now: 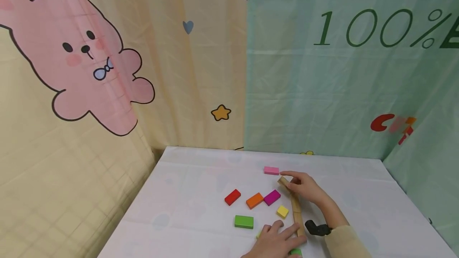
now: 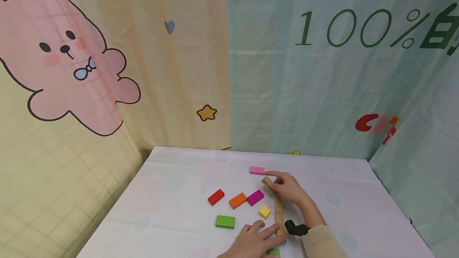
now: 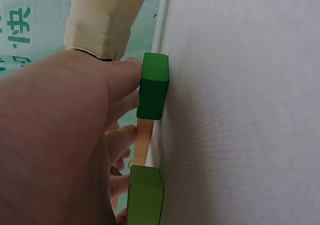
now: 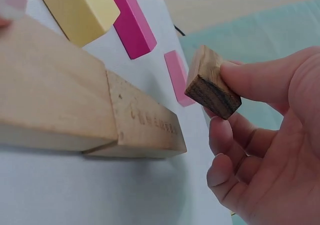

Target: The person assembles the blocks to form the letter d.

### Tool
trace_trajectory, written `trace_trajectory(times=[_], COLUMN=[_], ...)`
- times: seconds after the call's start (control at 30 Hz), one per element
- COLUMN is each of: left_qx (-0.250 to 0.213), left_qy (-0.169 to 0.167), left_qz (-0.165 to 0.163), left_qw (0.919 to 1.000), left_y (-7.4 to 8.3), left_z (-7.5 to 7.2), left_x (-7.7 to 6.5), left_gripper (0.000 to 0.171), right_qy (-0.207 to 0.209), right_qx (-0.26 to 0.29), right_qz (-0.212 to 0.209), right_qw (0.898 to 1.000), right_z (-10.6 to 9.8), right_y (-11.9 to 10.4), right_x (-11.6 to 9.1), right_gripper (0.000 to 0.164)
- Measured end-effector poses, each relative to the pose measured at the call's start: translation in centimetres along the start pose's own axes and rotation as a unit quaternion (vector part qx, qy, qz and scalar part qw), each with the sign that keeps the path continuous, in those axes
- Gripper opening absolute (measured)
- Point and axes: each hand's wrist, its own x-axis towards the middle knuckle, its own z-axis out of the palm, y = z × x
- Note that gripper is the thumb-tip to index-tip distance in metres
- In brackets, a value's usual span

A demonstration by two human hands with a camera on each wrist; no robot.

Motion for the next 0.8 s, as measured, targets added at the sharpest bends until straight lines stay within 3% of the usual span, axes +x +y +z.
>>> trace_trajectory(times=[0.1,0.43,0.8], left_qx=[0.000,0.012,0.013], left_qy=[0.003,0.027,0.013], left_qz=[0.003,0.016,0.002], left_qw=[1.0000,0.9994,0.9998], left_y=[-0.1,-0.1,-0.2], left_z=[0.1,0.4,0.1], left_x=[0.0,-0.2,0.0], left_gripper=[0.061,0.064,0.064], right_qy=[0.002,0.044,0.057], right_qx=[0.008,0.045,0.096], right_qz=[-0.012,0.035,0.054], right_qw=[1.000,0.997,0.992], right_z=[-0.1,-0.1,-0.2], right_y=[0.6,1.7,2.2], right_x=[-0.1,-0.5,0.0], right_gripper=[0.040,0.040,0.043])
